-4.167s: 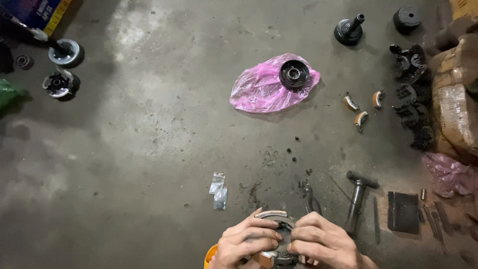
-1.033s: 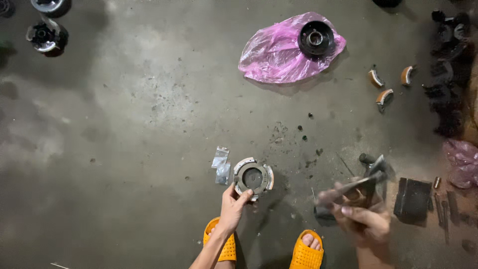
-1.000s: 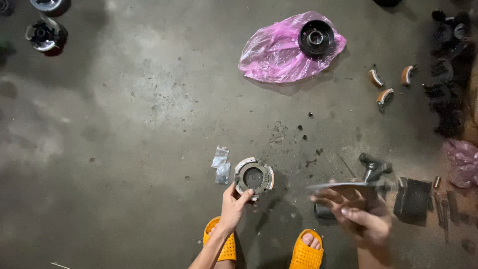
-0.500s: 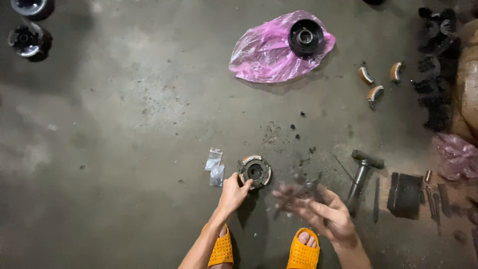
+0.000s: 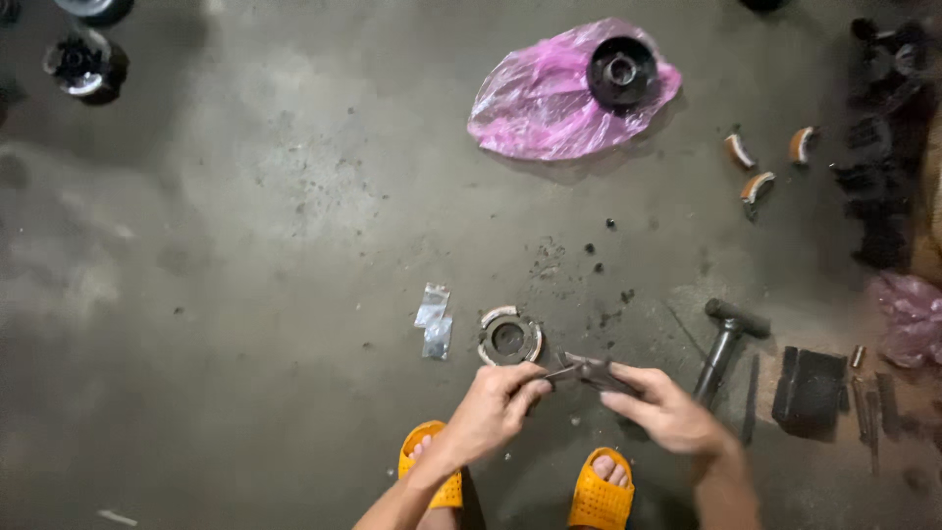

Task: The person uses pliers to remove a metal ring from a circular mechanical part on the floor. They then place the ring aside and continue to manipulate the part with the pliers, occasionally picking up and setting down other small components nearby.

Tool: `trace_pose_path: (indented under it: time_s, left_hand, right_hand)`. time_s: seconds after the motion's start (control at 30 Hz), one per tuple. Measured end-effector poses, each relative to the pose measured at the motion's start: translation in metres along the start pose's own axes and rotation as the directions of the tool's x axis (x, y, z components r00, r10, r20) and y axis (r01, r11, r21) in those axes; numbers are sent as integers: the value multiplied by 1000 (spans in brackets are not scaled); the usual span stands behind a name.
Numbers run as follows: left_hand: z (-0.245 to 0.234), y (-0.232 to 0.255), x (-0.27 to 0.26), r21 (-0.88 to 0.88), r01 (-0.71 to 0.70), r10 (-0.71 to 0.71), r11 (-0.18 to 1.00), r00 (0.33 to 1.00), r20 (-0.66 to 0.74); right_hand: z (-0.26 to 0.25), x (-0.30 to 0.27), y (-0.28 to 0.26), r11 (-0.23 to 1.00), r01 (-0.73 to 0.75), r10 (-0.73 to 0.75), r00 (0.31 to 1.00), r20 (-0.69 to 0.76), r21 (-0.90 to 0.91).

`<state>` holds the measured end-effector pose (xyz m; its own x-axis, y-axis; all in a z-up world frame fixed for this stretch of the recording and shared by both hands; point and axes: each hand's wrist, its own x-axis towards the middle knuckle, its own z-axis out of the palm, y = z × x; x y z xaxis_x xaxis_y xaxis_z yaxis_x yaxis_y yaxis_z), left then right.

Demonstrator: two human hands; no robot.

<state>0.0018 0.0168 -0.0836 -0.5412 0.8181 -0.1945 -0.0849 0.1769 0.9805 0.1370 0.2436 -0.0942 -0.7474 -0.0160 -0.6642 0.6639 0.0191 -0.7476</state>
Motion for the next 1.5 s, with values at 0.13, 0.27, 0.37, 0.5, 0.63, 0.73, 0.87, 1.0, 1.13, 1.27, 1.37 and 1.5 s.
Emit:
trace_pose_path:
  time_s: [0.13, 0.27, 0.37, 0.5, 0.63, 0.73, 0.87, 1.0, 1.13, 1.27, 1.37, 1.5]
  left_hand:
    - [27, -18, -10, -83, 53, -51, 995, 998, 35]
    - [46, -21, -9, 97, -41, 36, 994, 998, 53]
    - [33, -37, -8, 394, 30, -113, 919, 975, 189]
    - [17, -152, -16, 612, 50, 181, 789, 933, -311]
    - [10, -139, -9, 463, 373, -122, 804, 865, -486]
    - [11, -89, 2, 131, 615, -517, 778, 744, -422]
    - [28, -119, -1, -166, 727, -727, 666, 582, -364]
    - [52, -131, 6, -643, 547, -823, 536, 506, -257]
    - [57, -107, 27, -790, 419, -837, 447, 508, -203]
    - [46, -126, 33, -701, 510, -831, 499, 511, -220]
    - [57, -117, 42, -624, 556, -809, 549, 540, -231]
    - [65, -109, 59, -708, 448, -804, 547, 517, -294]
  right_hand:
    - [12, 2, -10, 992, 105, -95, 986, 134, -67]
    - [55, 11, -13, 752, 354, -410, 912, -26, 556]
    - [54, 9, -10, 603, 602, -486, 797, -357, 523]
    - [28, -1, -6, 562, 697, -344, 687, -640, 445]
    - [33, 36, 97, 931, 91, 125, 831, -542, 354]
    - [62, 55, 131, 948, -315, 300, 841, -451, 45]
    - [69, 68, 126, 963, 27, -163, 851, -500, -268]
    - [65, 100, 130, 949, 288, -315, 855, -412, -128]
    - [53, 99, 100, 903, 344, -420, 832, -363, -257]
    - [34, 103, 128, 924, 287, -362, 871, -334, -254]
    - [28, 100, 120, 933, 248, -330, 878, -346, -261]
    - [25, 98, 81, 878, 285, -441, 796, -414, -386]
